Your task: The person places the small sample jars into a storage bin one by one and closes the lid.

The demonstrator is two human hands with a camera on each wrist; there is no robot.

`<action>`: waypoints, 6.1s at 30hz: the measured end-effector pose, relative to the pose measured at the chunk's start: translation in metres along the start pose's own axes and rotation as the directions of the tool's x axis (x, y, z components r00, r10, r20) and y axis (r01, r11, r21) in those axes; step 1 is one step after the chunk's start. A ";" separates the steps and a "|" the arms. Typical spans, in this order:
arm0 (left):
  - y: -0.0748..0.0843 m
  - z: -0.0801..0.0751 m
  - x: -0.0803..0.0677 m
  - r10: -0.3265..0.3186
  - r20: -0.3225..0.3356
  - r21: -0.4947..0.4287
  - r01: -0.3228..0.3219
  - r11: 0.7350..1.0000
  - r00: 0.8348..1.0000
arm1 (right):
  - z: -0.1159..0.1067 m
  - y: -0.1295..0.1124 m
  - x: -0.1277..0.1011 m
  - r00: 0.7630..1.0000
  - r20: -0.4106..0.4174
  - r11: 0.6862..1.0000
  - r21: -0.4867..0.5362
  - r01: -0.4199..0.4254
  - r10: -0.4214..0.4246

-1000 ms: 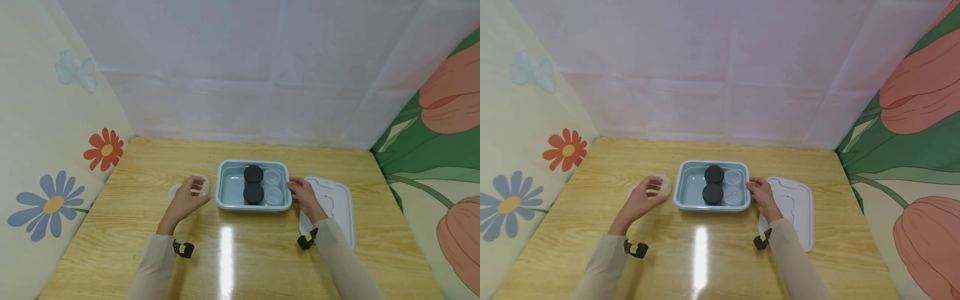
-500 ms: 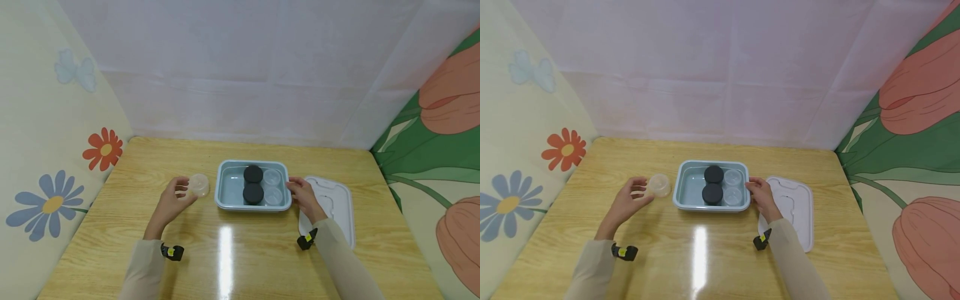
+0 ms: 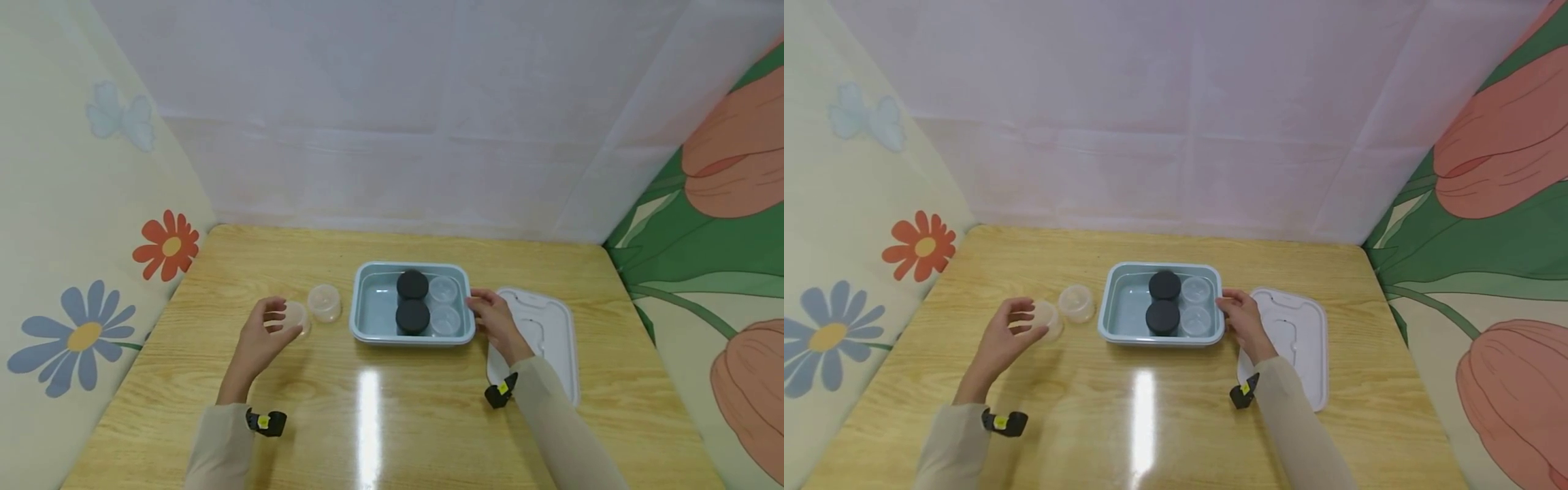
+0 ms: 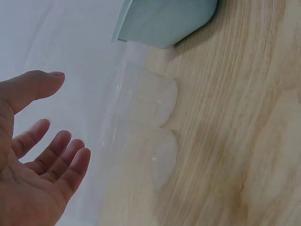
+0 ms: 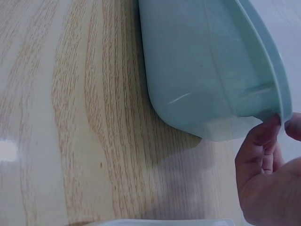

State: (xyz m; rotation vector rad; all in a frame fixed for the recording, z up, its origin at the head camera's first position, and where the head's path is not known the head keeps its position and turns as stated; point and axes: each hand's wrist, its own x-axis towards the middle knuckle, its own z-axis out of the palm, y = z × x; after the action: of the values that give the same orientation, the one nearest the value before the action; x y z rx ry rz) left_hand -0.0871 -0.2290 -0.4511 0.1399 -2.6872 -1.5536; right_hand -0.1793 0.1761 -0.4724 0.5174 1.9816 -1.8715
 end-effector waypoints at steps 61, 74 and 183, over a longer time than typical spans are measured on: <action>-0.052 0.024 0.018 -0.114 -0.076 -0.062 0.110 0.992 0.991 | 0.001 0.004 0.001 1.000 0.002 1.000 -0.011 0.028 -0.028; -0.048 0.022 0.014 -0.179 -0.059 -0.077 0.175 0.982 0.982 | 0.000 0.002 0.001 0.999 0.014 0.999 0.004 0.039 -0.040; 0.068 0.099 0.082 0.083 0.091 -0.092 -0.074 0.993 0.992 | 0.002 0.003 0.002 1.000 -0.017 1.000 0.007 0.024 -0.024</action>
State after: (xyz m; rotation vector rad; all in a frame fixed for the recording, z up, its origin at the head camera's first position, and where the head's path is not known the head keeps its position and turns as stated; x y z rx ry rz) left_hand -0.1802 -0.1178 -0.4424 -0.0429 -2.6511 -1.6932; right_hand -0.1801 0.1747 -0.4760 0.5151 2.0012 -1.8958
